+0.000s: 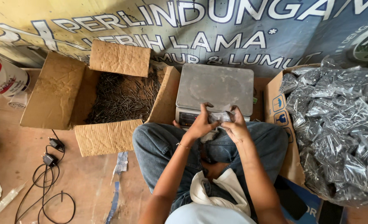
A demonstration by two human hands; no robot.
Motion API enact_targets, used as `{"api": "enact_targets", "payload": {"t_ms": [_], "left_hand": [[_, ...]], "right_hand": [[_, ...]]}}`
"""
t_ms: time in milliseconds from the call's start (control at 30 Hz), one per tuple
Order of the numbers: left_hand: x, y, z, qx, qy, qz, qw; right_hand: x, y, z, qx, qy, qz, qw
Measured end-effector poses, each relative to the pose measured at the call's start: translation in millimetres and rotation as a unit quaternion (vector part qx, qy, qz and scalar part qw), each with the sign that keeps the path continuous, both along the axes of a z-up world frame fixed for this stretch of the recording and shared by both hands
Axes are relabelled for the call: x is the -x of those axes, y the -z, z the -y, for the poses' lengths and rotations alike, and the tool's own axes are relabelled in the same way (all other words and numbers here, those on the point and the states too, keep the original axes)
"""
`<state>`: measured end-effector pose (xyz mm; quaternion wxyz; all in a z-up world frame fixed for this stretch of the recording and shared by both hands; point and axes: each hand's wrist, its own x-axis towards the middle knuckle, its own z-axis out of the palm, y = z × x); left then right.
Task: The person scoops nails from a cardboard box into a small plastic bag, weighs the bag on a digital scale, and adjusts the contents to reach a target weight. The person then seals the bag and places it into a larger box with other packaged bags.
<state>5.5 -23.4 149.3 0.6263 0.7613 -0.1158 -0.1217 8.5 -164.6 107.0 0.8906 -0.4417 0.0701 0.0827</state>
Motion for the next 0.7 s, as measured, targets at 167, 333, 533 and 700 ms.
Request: {"api": "enact_targets", "payload": {"t_ms": [167,333,533,700], "left_hand": [[3,-14,-8,-0.002,0.061,0.036,0.997],[2,-28,-1,-0.030,0.068,0.009,0.997],[-5,-36,13,0.088,-0.102,-0.054,0.989],[-9,-39,8,0.005,-0.114,-0.018,0.993]], "right_hand": [[2,-18,0,0.069,0.026,0.006,0.997],[2,-33,-3,0.056,0.030,-0.011,0.998],[-1,-43,-5,0.006,0.016,-0.038,0.999],[0,-46,-9,0.092,0.025,0.074,0.993]]}}
